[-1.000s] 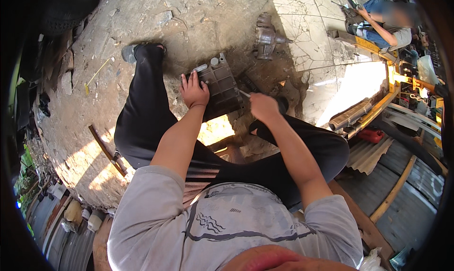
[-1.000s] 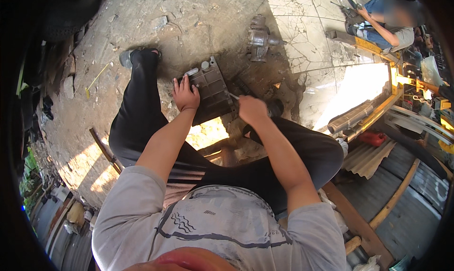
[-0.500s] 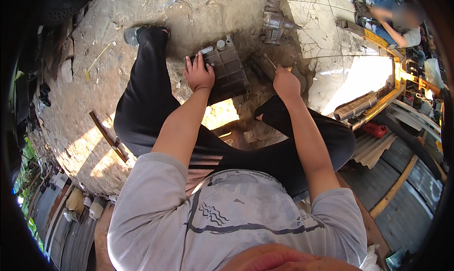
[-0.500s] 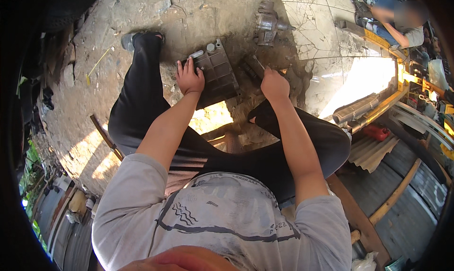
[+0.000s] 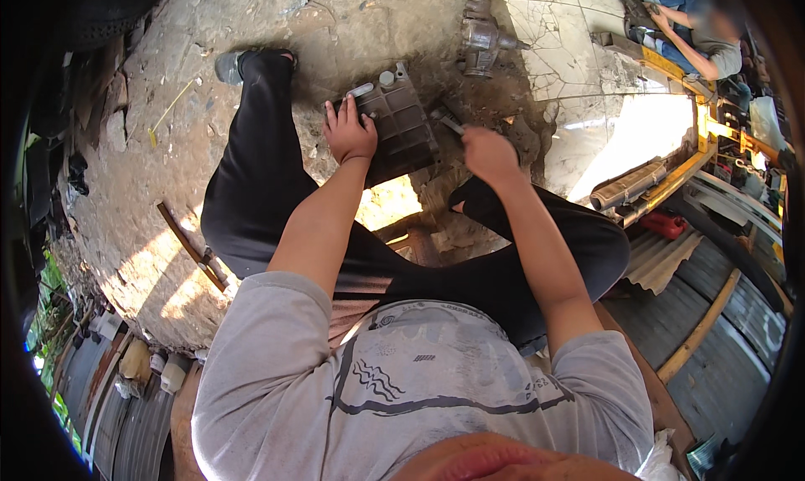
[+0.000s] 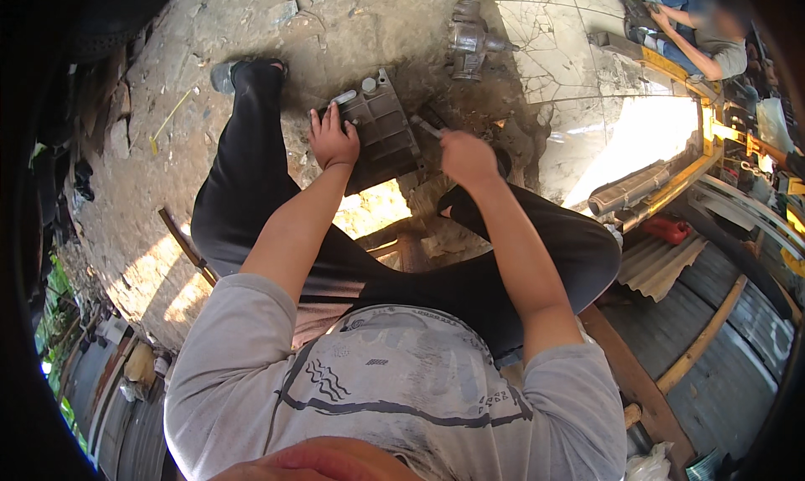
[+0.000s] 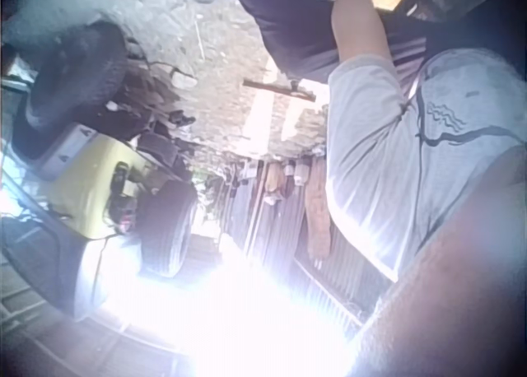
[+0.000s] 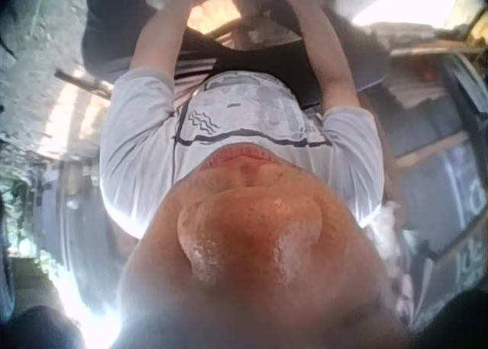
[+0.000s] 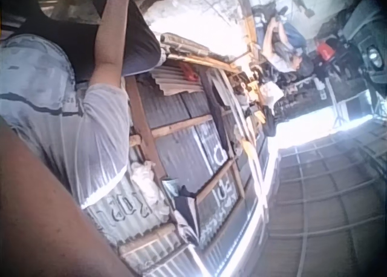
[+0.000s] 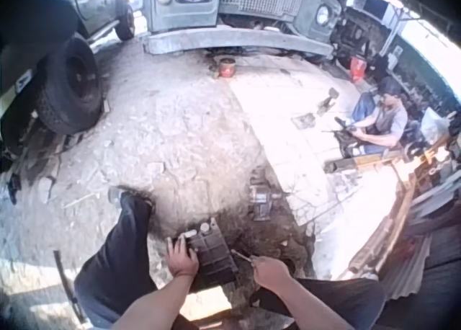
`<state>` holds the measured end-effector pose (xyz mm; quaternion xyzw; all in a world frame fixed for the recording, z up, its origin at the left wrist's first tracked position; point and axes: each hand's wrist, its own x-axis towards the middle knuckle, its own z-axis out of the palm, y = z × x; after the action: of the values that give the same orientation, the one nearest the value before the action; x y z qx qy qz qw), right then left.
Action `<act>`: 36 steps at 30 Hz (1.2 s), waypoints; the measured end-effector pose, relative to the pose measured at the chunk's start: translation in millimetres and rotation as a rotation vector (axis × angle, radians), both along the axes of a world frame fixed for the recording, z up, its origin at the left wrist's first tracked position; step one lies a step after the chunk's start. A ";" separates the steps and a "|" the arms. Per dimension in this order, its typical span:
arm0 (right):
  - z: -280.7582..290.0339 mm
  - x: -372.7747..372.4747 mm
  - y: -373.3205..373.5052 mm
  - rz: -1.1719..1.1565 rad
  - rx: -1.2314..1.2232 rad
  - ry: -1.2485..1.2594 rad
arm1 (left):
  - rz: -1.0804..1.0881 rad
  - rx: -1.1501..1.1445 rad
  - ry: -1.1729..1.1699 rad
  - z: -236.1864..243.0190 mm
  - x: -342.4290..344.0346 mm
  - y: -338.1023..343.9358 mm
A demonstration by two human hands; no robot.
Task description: The person sits on the ground and uses a screwdriver to scrape and clean the interior surfaces of a metal mechanical housing. They repeatedly scrape edges and corners, then wipe the interior with their fingers.
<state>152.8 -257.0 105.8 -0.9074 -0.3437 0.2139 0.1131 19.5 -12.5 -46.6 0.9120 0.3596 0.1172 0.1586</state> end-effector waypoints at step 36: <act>-247.3 21.7 -74.2 -0.083 -0.374 0.576 | 0.003 0.030 0.026 -0.4 9.0 4.3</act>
<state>174.5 -331.2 -141.6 -0.8281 -0.2151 0.5156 0.0457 28.6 -8.2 -47.0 0.9153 0.3612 0.1107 0.1400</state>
